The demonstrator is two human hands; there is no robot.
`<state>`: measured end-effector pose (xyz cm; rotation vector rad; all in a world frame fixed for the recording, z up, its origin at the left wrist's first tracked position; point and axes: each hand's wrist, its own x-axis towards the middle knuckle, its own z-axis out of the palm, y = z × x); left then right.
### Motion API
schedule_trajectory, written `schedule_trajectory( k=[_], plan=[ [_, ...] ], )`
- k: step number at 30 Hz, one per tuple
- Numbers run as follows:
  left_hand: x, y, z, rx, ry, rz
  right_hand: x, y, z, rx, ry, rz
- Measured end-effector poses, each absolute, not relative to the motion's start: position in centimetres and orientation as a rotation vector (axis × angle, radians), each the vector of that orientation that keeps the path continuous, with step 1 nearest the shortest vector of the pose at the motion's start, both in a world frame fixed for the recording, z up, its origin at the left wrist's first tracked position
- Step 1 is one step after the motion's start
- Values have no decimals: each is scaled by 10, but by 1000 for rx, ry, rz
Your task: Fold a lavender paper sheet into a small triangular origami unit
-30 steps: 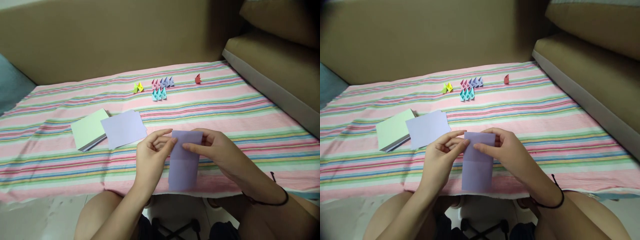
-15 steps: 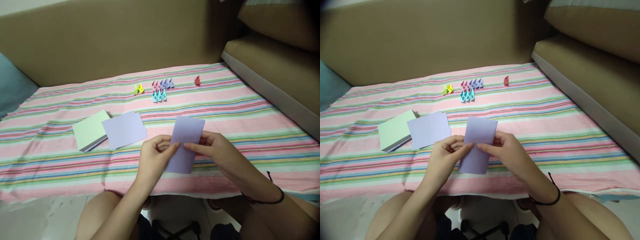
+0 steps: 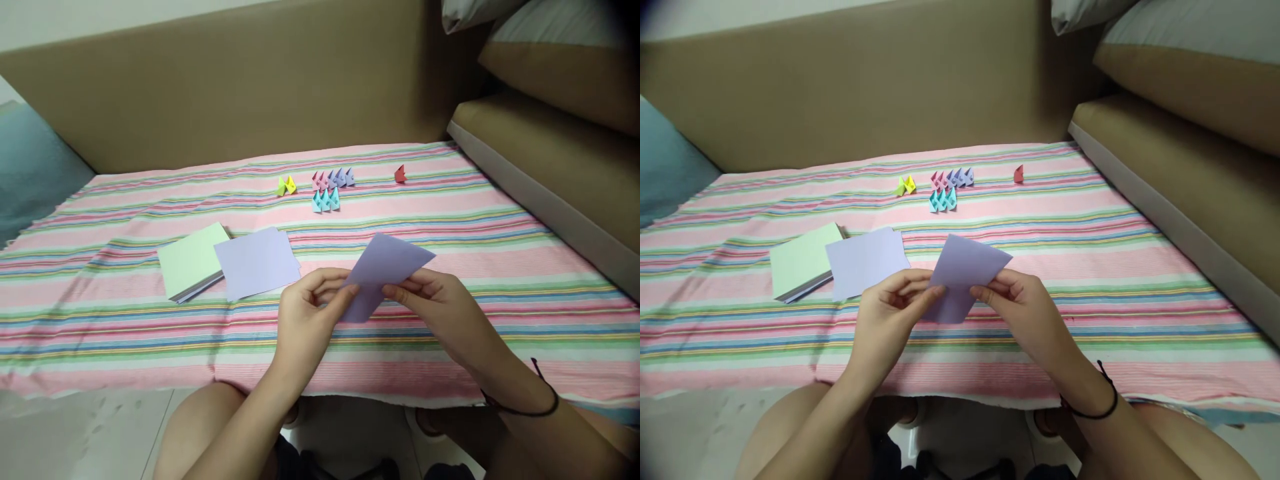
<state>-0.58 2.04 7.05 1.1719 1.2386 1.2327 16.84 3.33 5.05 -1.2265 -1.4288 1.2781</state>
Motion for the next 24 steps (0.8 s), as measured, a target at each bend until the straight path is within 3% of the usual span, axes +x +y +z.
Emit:
schedule_trajectory(
  k=[4, 6, 10, 15, 21, 24],
  plan=[
    [-10, 23, 70, 1267, 1407, 1440, 173, 23, 59, -1280, -1646, 553],
    [-10, 25, 69, 1071, 1286, 1301, 175, 16, 61, -1195, -1715, 248],
    [-4, 22, 68, 505, 674, 868, 174, 7, 55, -888, -2051, -42],
    [-6, 20, 73, 177, 333, 855, 154, 3, 41, -869, -2113, -190],
    [-8, 25, 72, 133, 363, 928, 142, 6, 46, -837, -2085, 75],
    [-3, 24, 65, 143, 393, 962, 131, 7, 47, -961, -1986, 24]
  ],
)
